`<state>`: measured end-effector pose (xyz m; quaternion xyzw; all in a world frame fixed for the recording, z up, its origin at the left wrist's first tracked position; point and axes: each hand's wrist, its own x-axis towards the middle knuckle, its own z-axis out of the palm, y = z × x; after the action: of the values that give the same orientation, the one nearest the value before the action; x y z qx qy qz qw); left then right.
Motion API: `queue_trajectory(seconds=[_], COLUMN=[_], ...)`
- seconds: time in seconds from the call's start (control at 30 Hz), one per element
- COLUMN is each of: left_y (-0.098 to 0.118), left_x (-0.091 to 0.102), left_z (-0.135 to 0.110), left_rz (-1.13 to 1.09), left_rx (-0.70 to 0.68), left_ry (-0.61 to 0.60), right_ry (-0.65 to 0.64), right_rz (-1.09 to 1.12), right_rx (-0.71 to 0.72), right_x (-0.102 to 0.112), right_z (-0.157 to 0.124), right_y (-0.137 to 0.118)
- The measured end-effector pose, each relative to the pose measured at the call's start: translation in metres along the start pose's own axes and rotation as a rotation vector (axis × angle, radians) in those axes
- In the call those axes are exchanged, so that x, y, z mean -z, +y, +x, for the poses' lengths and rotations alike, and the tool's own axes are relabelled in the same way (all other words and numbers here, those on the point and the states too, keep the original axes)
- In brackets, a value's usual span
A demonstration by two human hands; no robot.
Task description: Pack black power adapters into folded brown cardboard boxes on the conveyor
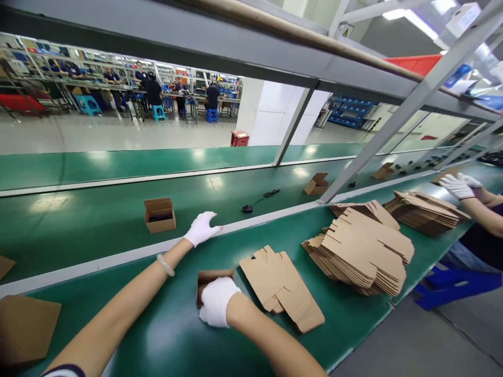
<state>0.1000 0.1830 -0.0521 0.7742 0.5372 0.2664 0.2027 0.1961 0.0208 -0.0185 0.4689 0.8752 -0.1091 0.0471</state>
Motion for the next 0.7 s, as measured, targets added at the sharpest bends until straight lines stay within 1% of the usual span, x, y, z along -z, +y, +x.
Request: queue_trajectory(seconds=[0.1, 0.2, 0.3, 0.37, 0.43, 0.5, 0.6, 0.7], left_y=[0.013, 0.024, 0.029, 0.027, 0.021, 0.015, 0.011, 0.021], left_x=[-0.034, -0.062, -0.078, -0.08, -0.073, -0.058, -0.025, 0.018], left_z=[0.041, 0.072, 0.088, 0.09, 0.086, 0.077, 0.06, 0.039], left_rz=[0.026, 0.016, -0.028, -0.086, -0.178, -0.299, -0.518, -0.707], left_rx=[0.022, 0.063, 0.105, 0.12, 0.105, 0.059, -0.043, -0.131], left_ry=[-0.075, -0.105, -0.097, -0.067, -0.021, 0.04, 0.156, 0.26], right_ry=[0.03, 0.055, 0.096, 0.134, 0.175, 0.218, 0.272, 0.298], right_rz=[-0.063, -0.131, -0.139, -0.119, -0.099, -0.073, 0.036, 0.245], right_rx=[0.07, 0.12, 0.159, 0.155, 0.186, 0.23, 0.231, 0.193], right_x=[-0.009, -0.022, -0.034, -0.036, -0.033, -0.025, -0.004, 0.024], right_z=[-0.018, -0.033, -0.042, -0.045, -0.047, -0.051, -0.06, -0.066], right_y=[0.0, 0.005, 0.008, 0.009, 0.01, 0.009, 0.006, 0.0])
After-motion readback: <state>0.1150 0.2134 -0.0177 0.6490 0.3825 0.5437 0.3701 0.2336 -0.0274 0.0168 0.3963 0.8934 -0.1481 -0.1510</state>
